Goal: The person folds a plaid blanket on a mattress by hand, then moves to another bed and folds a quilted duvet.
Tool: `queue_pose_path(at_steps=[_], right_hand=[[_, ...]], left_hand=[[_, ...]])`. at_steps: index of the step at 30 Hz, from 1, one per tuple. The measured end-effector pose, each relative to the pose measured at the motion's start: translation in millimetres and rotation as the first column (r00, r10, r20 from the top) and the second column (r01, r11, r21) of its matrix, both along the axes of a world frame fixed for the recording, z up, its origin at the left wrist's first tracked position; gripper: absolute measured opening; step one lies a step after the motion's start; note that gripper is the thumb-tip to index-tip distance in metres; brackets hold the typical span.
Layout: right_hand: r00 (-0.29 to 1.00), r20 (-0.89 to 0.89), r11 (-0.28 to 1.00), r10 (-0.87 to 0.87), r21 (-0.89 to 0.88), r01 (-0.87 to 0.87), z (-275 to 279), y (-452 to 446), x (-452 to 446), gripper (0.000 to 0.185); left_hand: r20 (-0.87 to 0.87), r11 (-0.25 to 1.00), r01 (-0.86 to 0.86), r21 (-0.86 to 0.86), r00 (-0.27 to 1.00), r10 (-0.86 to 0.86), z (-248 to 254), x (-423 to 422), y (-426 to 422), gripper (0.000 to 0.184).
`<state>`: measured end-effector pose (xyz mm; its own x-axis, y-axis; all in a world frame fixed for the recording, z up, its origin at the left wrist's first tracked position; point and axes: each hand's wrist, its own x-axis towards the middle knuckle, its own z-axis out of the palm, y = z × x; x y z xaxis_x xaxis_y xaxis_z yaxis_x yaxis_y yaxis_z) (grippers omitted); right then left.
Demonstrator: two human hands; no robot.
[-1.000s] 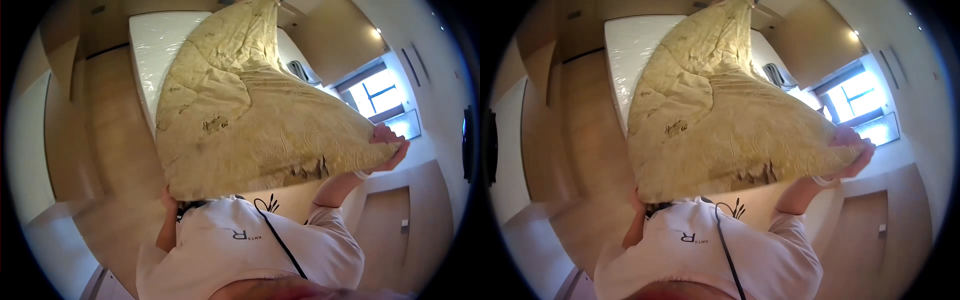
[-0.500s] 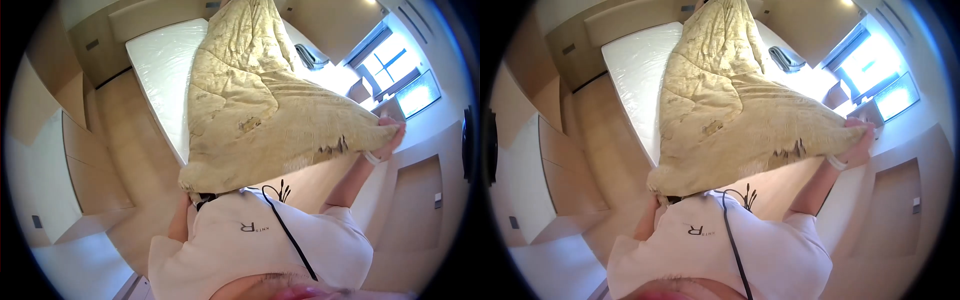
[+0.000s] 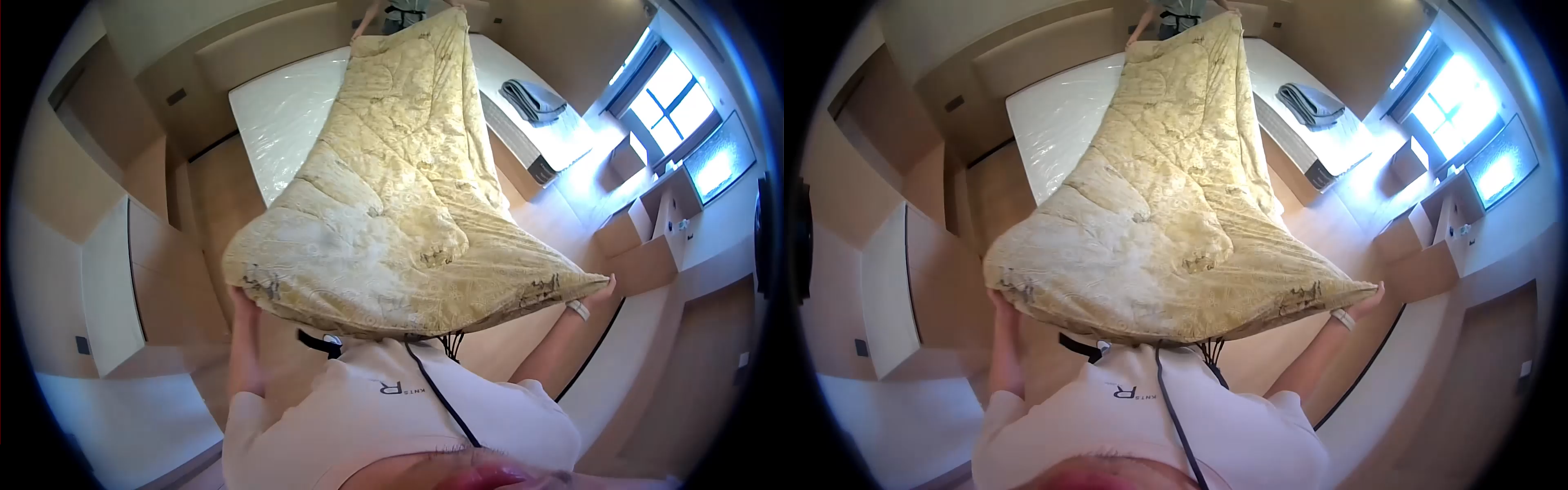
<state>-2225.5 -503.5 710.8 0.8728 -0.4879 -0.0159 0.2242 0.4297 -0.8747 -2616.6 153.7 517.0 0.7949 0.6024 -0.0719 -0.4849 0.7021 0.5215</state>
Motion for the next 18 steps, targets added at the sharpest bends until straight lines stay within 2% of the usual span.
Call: queue_pose_path(at_steps=[2,3,4,5,6,8,9,11,14,15,16,17,18], right_hand=[[0.999,-0.004,0.999,0.034,0.039,-0.034,-41,-43,27,0.038],[0.997,-0.004,0.994,0.082,0.072,-0.081,-66,-55,34,0.037],[0.978,-0.129,0.980,-0.161,0.098,0.174,-100,-52,55,0.037],[0.976,-0.142,0.979,-0.163,0.103,0.178,-141,-61,66,0.037],[0.985,-0.138,0.990,-0.099,0.086,0.112,-196,-76,85,0.038],[0.989,-0.151,0.995,0.006,0.102,0.010,-259,-76,101,0.039],[0.986,-0.162,0.990,0.043,0.141,-0.020,-280,-60,104,0.038],[0.941,-0.309,0.987,-0.141,0.026,0.156,-304,-34,123,0.033],[0.956,-0.273,0.992,-0.104,0.040,0.120,-251,31,133,0.025],[0.958,-0.270,0.992,-0.094,0.053,0.112,-247,28,147,0.025],[0.977,-0.147,0.986,0.155,0.080,-0.144,-238,22,166,0.024],[0.919,-0.023,0.918,0.392,0.071,-0.390,-231,20,179,0.025],[0.895,0.061,0.893,0.442,0.067,-0.445,-212,31,188,0.027]], left_hand=[[0.078,0.949,0.186,0.256,0.974,-0.212,-5,20,30,0.057],[0.056,0.946,0.199,0.255,0.974,-0.220,-24,25,30,0.057],[-0.282,0.932,0.155,0.329,0.958,-0.060,-65,28,25,0.060],[-0.552,0.900,0.133,0.416,0.823,0.133,-108,33,20,0.063],[-0.580,0.883,0.182,0.433,0.806,0.119,-159,44,13,0.058],[-0.748,0.850,0.403,0.340,0.663,-0.015,-254,24,-17,0.052],[-0.833,0.821,0.488,0.296,0.553,-0.029,-273,14,-36,0.050],[-0.928,0.809,0.542,0.229,0.374,0.012,-289,5,-61,0.047],[-0.959,0.853,0.456,0.254,0.231,0.162,-291,14,-67,0.043],[-0.942,0.883,0.366,0.294,0.266,0.204,-281,25,-62,0.043],[-0.913,0.911,0.250,0.328,0.331,0.238,-271,38,-57,0.042],[-0.824,0.933,0.072,0.352,0.497,0.272,-244,57,-47,0.042],[-0.697,0.939,-0.094,0.332,0.646,0.311,-218,75,-37,0.041]])
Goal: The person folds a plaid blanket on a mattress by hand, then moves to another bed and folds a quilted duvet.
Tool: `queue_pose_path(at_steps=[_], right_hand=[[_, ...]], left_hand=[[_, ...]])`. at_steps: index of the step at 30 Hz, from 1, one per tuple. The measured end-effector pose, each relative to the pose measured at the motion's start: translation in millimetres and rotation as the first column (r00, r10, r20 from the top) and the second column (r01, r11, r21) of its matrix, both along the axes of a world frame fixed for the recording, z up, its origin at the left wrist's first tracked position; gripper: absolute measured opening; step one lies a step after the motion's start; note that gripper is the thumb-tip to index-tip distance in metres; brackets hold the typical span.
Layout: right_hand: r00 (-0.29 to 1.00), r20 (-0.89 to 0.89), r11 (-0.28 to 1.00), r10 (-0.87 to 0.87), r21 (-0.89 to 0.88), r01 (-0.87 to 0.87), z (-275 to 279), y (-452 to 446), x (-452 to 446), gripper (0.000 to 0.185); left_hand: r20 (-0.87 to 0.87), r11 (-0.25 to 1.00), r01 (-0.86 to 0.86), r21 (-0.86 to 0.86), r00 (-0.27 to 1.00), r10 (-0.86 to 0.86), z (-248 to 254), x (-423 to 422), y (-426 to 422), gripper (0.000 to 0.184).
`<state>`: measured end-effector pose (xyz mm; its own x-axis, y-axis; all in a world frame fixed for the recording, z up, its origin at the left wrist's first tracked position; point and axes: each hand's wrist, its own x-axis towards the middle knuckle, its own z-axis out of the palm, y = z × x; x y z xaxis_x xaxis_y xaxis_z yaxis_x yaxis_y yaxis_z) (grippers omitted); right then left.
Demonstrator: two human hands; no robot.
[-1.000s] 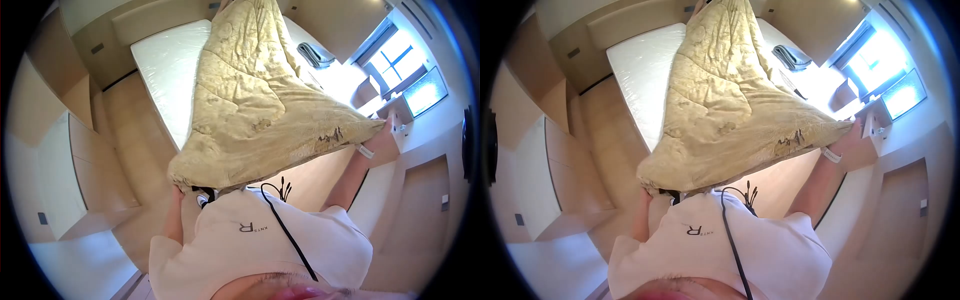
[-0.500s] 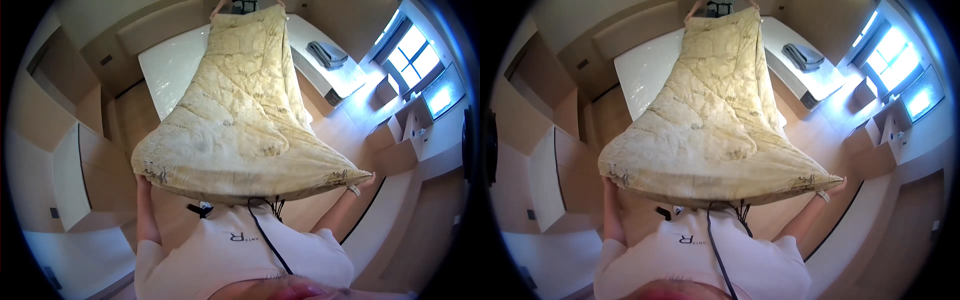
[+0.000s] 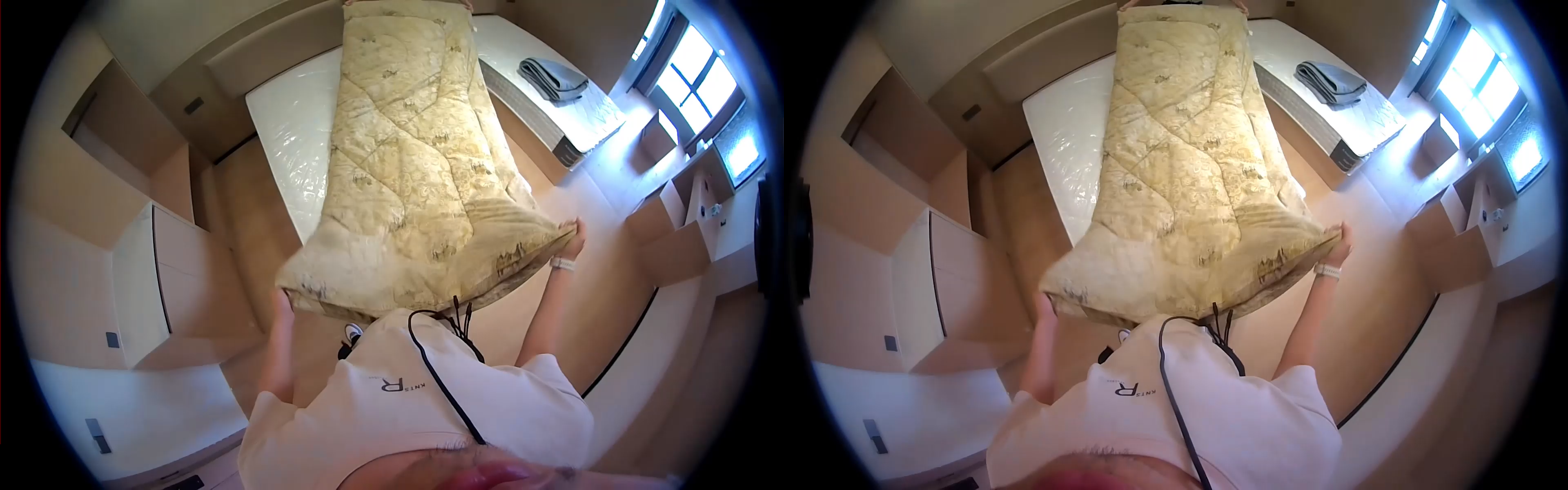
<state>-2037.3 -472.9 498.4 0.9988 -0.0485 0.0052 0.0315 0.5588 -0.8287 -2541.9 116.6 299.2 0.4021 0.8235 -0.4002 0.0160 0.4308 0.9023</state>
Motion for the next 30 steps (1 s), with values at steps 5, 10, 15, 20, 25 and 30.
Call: queue_pose_path(at_steps=[5,10,15,20,25,30], right_hand=[[0.908,0.379,0.978,0.178,-0.171,-0.120,146,108,-28,0.028],[0.637,0.551,0.837,0.539,-0.433,-0.335,173,185,-85,0.030],[0.272,0.378,0.451,0.885,-0.840,-0.302,192,234,-174,0.079],[0.218,0.339,0.372,0.915,-0.919,-0.133,142,227,-187,0.089],[0.334,0.087,0.129,0.939,-0.986,-0.105,106,241,-203,0.063],[0.292,-0.013,0.011,0.956,-0.997,-0.079,60,264,-232,0.045]], left_hand=[[0.351,0.980,0.188,0.060,0.915,-0.197,225,109,-18,0.051],[0.186,0.671,0.527,0.522,0.697,-0.693,346,196,-114,0.020],[-0.200,0.193,0.742,0.643,0.405,-0.892,355,210,-201,0.014],[-0.553,0.007,0.748,0.664,0.496,-0.670,328,196,-213,0.021],[-0.688,0.016,0.818,0.575,0.494,-0.531,311,188,-210,0.020],[-0.787,-0.047,0.863,0.503,0.435,-0.436,261,145,-189,0.023]])
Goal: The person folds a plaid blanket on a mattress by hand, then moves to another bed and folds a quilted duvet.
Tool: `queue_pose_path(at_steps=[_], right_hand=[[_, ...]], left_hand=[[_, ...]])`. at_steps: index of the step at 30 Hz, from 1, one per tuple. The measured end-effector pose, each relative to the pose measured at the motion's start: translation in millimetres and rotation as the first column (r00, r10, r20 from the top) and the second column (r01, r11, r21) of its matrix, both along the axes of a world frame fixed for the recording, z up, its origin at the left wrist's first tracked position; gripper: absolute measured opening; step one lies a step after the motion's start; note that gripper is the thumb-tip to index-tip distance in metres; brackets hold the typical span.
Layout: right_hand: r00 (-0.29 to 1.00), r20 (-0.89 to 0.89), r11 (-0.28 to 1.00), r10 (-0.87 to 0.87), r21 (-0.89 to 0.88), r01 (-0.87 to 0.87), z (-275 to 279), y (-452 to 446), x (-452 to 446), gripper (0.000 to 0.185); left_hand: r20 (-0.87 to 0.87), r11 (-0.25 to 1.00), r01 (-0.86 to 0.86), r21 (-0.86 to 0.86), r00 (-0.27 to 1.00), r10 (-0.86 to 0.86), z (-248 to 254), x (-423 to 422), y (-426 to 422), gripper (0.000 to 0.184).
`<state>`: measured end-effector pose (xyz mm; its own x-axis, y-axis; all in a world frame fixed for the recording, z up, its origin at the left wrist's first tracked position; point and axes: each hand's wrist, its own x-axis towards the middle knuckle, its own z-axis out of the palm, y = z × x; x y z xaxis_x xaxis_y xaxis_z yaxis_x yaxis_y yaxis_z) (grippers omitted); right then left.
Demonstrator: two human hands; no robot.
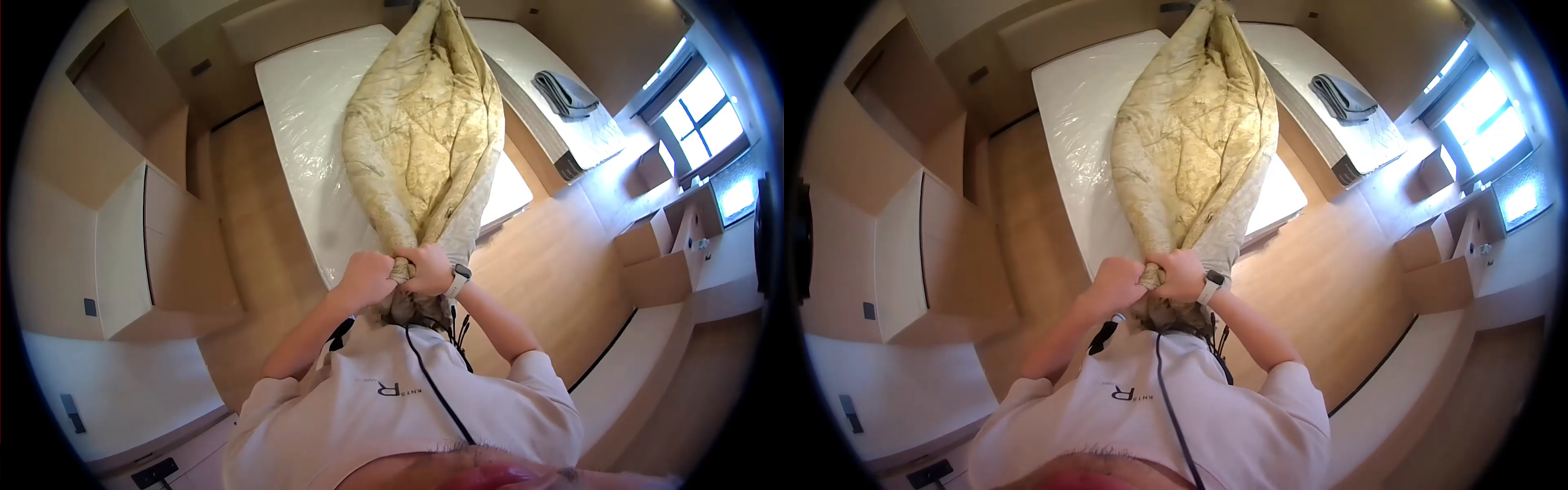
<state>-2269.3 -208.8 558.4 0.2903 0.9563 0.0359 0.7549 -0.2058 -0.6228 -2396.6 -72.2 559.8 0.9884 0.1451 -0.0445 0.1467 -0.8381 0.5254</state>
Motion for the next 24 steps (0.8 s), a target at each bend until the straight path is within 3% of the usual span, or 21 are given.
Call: queue_pose_path(at_steps=[1,3,4,6,7,9,10,11,13,14,15,16,17,18,19,20,21,22,24], right_hand=[[1.000,-0.009,1.000,-0.006,0.020,0.006,-9,5,-7,0.041],[1.000,-0.010,0.999,-0.001,0.038,0.001,-13,-13,-28,0.037],[0.996,0.001,0.993,-0.084,0.084,0.083,-11,-8,-33,0.036],[0.970,-0.017,0.963,-0.244,0.111,0.244,-3,19,-40,0.036],[0.948,-0.034,0.944,-0.316,0.086,0.318,4,32,-41,0.038],[0.937,-0.010,0.929,-0.348,0.134,0.346,10,56,-44,0.036],[0.916,-0.056,0.883,-0.397,0.249,0.398,28,71,-52,0.033],[0.891,-0.109,0.820,-0.441,0.356,0.449,44,83,-59,0.029],[0.862,-0.171,0.769,-0.477,0.393,0.504,61,90,-70,0.026],[0.837,-0.237,0.713,-0.494,0.440,0.546,67,90,-77,0.022],[0.825,-0.235,0.712,-0.514,0.420,0.563,73,91,-85,0.022],[0.802,-0.314,0.667,-0.508,0.445,0.597,79,85,-94,0.020],[0.779,-0.390,0.617,-0.492,0.475,0.627,83,78,-100,0.017],[0.765,-0.417,0.574,-0.491,0.505,0.644,77,70,-106,0.015],[0.756,-0.425,0.563,-0.498,0.505,0.655,71,61,-114,0.015],[0.760,-0.426,0.575,-0.490,0.497,0.650,67,51,-120,0.015],[0.765,-0.430,0.587,-0.481,0.490,0.644,61,41,-128,0.015],[0.744,-0.452,0.576,-0.492,0.472,0.668,53,33,-138,0.015],[0.739,-0.456,0.555,-0.497,0.488,0.674,35,17,-158,0.016]], left_hand=[[0.002,1.000,-0.005,-0.004,1.000,0.005,-4,-14,4,0.023],[-0.093,0.936,-0.183,-0.301,0.982,0.162,-10,-52,-15,0.035],[-0.089,0.936,-0.183,-0.303,0.983,0.163,-20,-69,-10,0.035],[0.275,0.856,-0.250,-0.452,0.874,0.401,-66,-96,4,0.066],[0.268,0.852,-0.246,-0.462,0.877,0.399,-95,-107,5,0.066],[0.140,0.707,-0.368,-0.604,0.824,0.549,-172,-115,-5,0.096],[0.002,0.678,-0.430,-0.596,0.844,0.537,-217,-120,-14,0.106],[-0.004,0.672,-0.422,-0.608,0.849,0.529,-256,-132,-24,0.106],[0.129,0.816,-0.153,-0.558,0.955,0.267,-319,-162,-53,0.106],[-0.085,0.461,-0.231,-0.857,0.946,0.314,-344,-170,-67,0.099],[-0.308,0.007,-0.320,-0.947,0.917,0.252,-327,-175,-68,0.091],[-0.265,-0.049,-0.268,-0.962,0.962,-0.057,-315,-179,-43,0.063],[-0.068,0.433,-0.034,-0.901,0.996,-0.063,-327,-185,-29,0.042],[0.108,0.796,0.197,-0.572,0.980,-0.165,-349,-193,-21,0.025],[-0.066,0.815,-0.101,-0.570,0.995,0.077,-375,-198,-17,0.027],[-0.221,0.387,-0.277,-0.879,0.958,0.183,-384,-195,-8,0.025],[-0.405,-0.164,-0.372,-0.913,0.868,0.287,-392,-192,1,0.026],[-0.259,-0.152,-0.213,-0.965,0.855,0.449,-405,-196,14,0.028],[-0.088,-0.087,-0.044,-0.995,0.800,0.594,-388,-200,33,0.036]])
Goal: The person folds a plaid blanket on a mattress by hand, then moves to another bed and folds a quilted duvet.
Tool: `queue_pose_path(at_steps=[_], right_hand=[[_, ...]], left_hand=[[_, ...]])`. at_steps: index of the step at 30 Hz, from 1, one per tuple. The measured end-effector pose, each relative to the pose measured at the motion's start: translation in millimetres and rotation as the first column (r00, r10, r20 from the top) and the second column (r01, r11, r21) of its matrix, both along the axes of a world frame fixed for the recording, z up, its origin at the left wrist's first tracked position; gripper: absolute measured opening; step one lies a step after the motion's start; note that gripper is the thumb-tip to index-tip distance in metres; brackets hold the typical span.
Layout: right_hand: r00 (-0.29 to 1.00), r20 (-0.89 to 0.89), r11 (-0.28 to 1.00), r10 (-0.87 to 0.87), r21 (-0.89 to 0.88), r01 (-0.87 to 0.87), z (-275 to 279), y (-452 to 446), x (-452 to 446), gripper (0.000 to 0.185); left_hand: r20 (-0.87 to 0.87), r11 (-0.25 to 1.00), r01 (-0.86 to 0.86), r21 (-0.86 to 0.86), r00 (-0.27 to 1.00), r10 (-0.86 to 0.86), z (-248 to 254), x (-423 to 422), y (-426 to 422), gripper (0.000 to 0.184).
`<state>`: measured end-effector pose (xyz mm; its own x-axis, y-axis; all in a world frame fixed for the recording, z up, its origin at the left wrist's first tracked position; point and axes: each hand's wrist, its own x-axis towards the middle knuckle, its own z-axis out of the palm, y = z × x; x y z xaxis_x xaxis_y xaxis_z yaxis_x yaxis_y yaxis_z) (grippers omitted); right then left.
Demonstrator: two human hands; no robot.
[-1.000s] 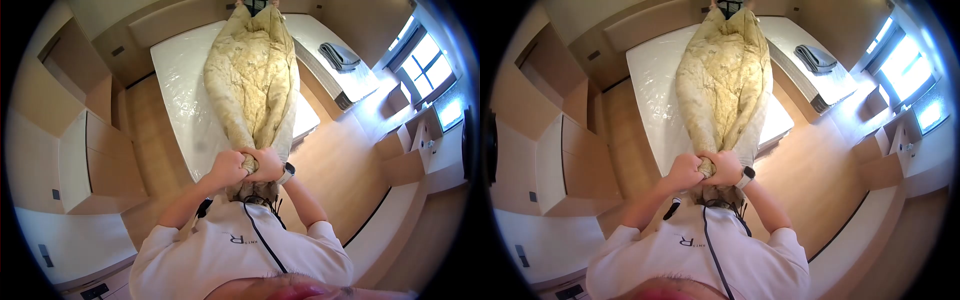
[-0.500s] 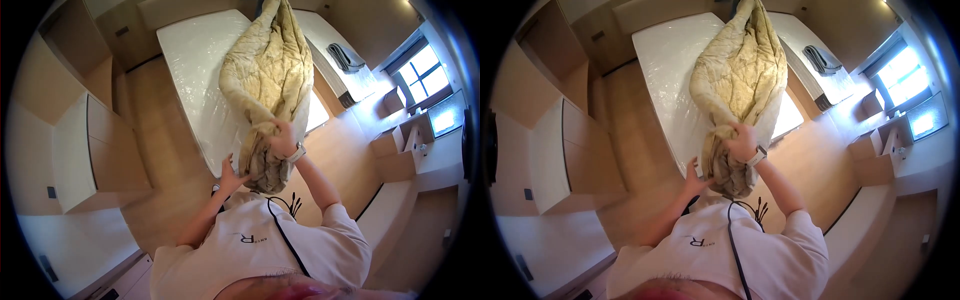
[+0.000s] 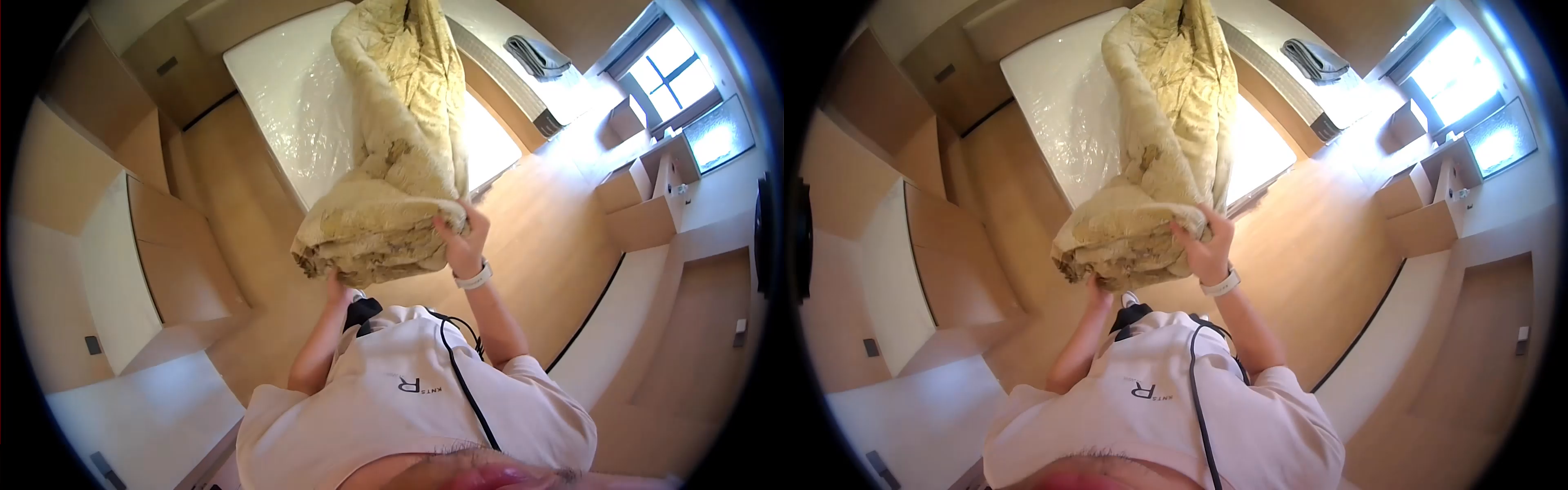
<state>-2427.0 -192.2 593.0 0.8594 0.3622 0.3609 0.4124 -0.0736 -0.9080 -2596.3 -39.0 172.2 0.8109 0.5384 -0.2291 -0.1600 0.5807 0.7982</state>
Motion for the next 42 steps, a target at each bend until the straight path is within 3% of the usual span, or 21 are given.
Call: queue_pose_path(at_steps=[2,3,6,7,9,10,12,13,15,17,18,21,23,24,27,28,29,33,37,40,42], right_hand=[[1.000,0.018,0.999,-0.025,0.026,0.025,-7,-22,-6,0.017],[1.000,-0.026,1.000,0.017,-0.014,-0.018,-9,-35,-11,0.017],[0.993,-0.108,0.999,0.041,0.019,-0.039,-17,-81,-16,0.018],[0.991,-0.132,0.997,0.036,0.074,-0.026,-19,-97,-17,0.019],[0.998,-0.055,0.993,-0.020,0.112,0.026,-18,-120,-32,0.018],[0.997,0.029,0.988,-0.071,0.139,0.066,-18,-131,-38,0.018],[0.997,0.073,1.000,-0.024,-0.014,0.025,-31,-163,-48,0.022],[0.993,0.112,0.984,0.041,-0.180,-0.020,-38,-180,-50,0.027],[0.997,0.028,0.984,0.068,-0.167,-0.062,-38,-213,-46,0.029],[0.999,0.017,0.999,-0.027,0.017,0.027,-33,-232,-42,0.021],[0.999,-0.007,0.997,-0.050,0.060,0.051,-24,-244,-41,0.019],[0.996,-0.017,0.992,-0.086,0.092,0.087,-36,-275,-35,0.019],[0.997,0.022,0.997,-0.080,0.008,0.080,-43,-286,-37,0.021],[0.995,0.070,0.996,-0.068,-0.048,0.071,-38,-284,-43,0.022],[0.993,0.120,0.994,-0.023,-0.107,0.036,-41,-280,-52,0.027],[0.993,0.116,0.995,0.013,-0.096,-0.001,-38,-280,-52,0.026],[0.993,0.110,0.996,0.047,-0.085,-0.038,-36,-280,-53,0.027],[0.979,0.172,0.992,0.106,-0.087,-0.092,-41,-284,-47,0.030],[0.982,0.170,0.996,0.076,-0.069,-0.065,-36,-284,-41,0.029],[0.941,0.204,0.961,-0.271,0.104,0.254,-59,-291,-12,0.022],[0.959,-0.015,0.929,-0.282,0.244,0.277,-73,-312,18,0.013]], left_hand=[[0.126,0.933,-0.083,-0.350,0.983,0.135,81,-3,12,0.049],[0.130,0.940,-0.073,-0.333,0.984,0.122,104,-6,12,0.049],[0.032,0.965,-0.042,0.258,0.999,0.035,137,-23,-3,0.060],[0.030,0.962,-0.032,0.272,0.999,0.024,142,-22,-16,0.060],[-0.491,0.864,0.282,0.417,0.870,-0.047,150,-18,-52,0.063],[-0.360,0.955,0.180,0.236,0.929,-0.086,157,-16,-79,0.062],[-0.248,0.922,0.284,0.262,0.943,-0.220,129,-15,-110,0.062],[-0.248,0.862,0.368,0.349,0.923,-0.293,111,-13,-128,0.061],[-0.327,0.633,0.526,0.568,0.850,-0.413,76,-9,-163,0.061],[-0.459,0.201,0.622,0.757,0.725,-0.514,55,-10,-193,0.061],[-0.470,0.187,0.629,0.755,0.717,-0.515,44,-18,-204,0.061],[-0.547,0.242,0.750,0.616,0.628,-0.554,48,-19,-228,0.066],[-0.549,0.384,0.857,0.344,0.516,-0.658,61,-16,-243,0.068],[-0.374,0.711,0.609,0.353,0.788,-0.489,55,-21,-261,0.064],[-0.284,0.813,0.447,0.373,0.889,-0.358,77,-9,-280,0.063],[-0.296,0.691,0.443,0.571,0.896,-0.330,93,-2,-286,0.067],[-0.294,0.696,0.440,0.567,0.898,-0.329,90,0,-288,0.067],[-0.382,0.311,0.425,0.850,0.904,-0.190,56,16,-289,0.056],[-0.441,0.420,0.495,0.760,0.869,-0.225,28,14,-272,0.049],[-0.444,0.550,0.453,0.702,0.882,-0.158,15,5,-237,0.045],[-0.418,0.492,0.413,0.766,0.902,-0.106,79,-1,-210,0.035]])
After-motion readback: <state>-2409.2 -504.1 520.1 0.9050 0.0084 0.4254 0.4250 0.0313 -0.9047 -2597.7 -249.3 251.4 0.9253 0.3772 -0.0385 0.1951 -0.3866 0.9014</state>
